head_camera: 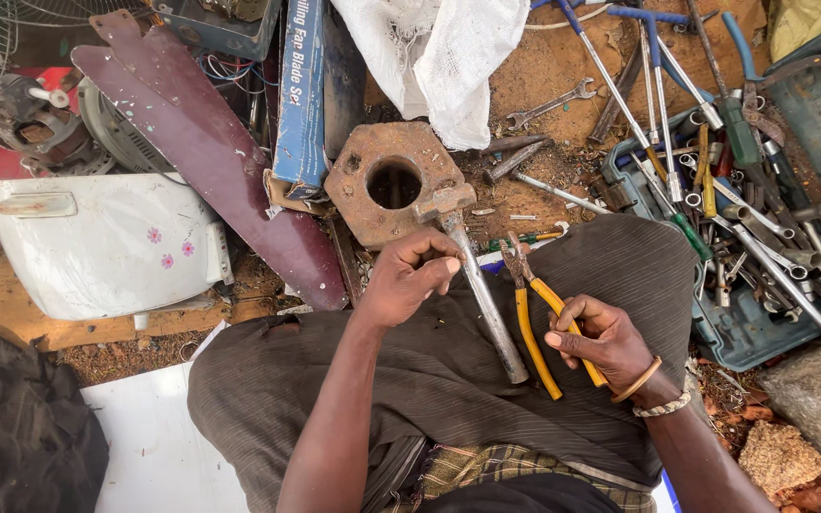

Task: The person sits on the ground and uses a hammer to repeatedly strike a small metal piece placed on a metal anvil. They adjust the piece with their fingers and with pliers between strikes, continuing to shape it.

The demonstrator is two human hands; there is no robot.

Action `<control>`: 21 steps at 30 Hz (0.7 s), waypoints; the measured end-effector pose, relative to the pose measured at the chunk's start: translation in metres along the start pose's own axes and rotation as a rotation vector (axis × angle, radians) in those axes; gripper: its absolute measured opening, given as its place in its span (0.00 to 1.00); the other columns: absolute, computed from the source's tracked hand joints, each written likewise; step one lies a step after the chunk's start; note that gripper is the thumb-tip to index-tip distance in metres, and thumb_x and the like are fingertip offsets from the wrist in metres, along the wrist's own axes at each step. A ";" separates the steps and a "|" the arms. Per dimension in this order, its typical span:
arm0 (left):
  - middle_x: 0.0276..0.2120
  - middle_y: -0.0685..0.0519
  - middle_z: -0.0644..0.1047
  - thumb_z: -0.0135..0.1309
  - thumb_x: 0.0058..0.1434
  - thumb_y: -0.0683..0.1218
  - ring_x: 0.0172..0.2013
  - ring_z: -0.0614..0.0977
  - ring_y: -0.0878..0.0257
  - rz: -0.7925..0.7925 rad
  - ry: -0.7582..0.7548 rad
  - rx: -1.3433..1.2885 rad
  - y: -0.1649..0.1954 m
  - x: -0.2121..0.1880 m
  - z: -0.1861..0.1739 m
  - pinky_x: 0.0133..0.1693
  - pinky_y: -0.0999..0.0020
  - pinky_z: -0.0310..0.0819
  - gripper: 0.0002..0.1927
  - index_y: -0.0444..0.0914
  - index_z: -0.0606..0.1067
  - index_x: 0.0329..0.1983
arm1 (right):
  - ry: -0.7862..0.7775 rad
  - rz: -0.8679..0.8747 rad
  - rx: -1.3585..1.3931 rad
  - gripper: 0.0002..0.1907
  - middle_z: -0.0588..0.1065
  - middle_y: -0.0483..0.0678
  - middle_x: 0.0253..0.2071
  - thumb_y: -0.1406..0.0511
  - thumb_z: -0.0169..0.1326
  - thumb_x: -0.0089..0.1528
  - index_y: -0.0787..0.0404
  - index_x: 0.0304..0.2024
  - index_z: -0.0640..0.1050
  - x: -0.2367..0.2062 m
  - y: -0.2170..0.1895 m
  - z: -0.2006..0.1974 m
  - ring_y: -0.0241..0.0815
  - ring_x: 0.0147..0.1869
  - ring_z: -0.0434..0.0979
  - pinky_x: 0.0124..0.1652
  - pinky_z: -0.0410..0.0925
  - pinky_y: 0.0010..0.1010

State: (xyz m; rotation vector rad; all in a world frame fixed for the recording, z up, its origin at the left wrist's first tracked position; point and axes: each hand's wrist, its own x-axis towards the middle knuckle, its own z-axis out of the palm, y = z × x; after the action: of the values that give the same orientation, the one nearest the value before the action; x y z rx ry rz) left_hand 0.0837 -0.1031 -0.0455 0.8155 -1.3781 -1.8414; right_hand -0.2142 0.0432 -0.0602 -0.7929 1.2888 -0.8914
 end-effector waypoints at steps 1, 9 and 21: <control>0.24 0.58 0.75 0.57 0.67 0.44 0.24 0.72 0.73 -0.004 -0.014 -0.011 0.001 0.000 0.005 0.26 0.75 0.63 0.06 0.36 0.78 0.41 | -0.004 0.006 -0.006 0.09 0.75 0.49 0.38 0.70 0.64 0.58 0.66 0.39 0.79 0.000 -0.001 0.000 0.33 0.28 0.74 0.25 0.71 0.27; 0.24 0.59 0.75 0.57 0.67 0.49 0.25 0.71 0.74 -0.112 -0.123 0.195 -0.027 -0.001 0.083 0.28 0.73 0.66 0.10 0.37 0.78 0.42 | 0.047 -0.066 -0.021 0.19 0.72 0.46 0.37 0.67 0.61 0.61 0.71 0.52 0.80 -0.003 -0.005 0.006 0.32 0.28 0.74 0.26 0.71 0.25; 0.25 0.53 0.81 0.62 0.62 0.50 0.24 0.77 0.71 -0.222 0.003 0.432 -0.026 -0.003 0.108 0.28 0.70 0.70 0.13 0.40 0.82 0.46 | 0.221 -0.131 -0.038 0.12 0.71 0.45 0.36 0.66 0.61 0.62 0.69 0.44 0.83 0.001 0.009 0.008 0.30 0.25 0.75 0.22 0.69 0.23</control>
State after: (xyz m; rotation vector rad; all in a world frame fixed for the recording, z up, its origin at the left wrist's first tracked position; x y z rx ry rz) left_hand -0.0061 -0.0378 -0.0447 1.2300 -1.7746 -1.7201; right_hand -0.2050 0.0461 -0.0675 -0.8336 1.4626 -1.0854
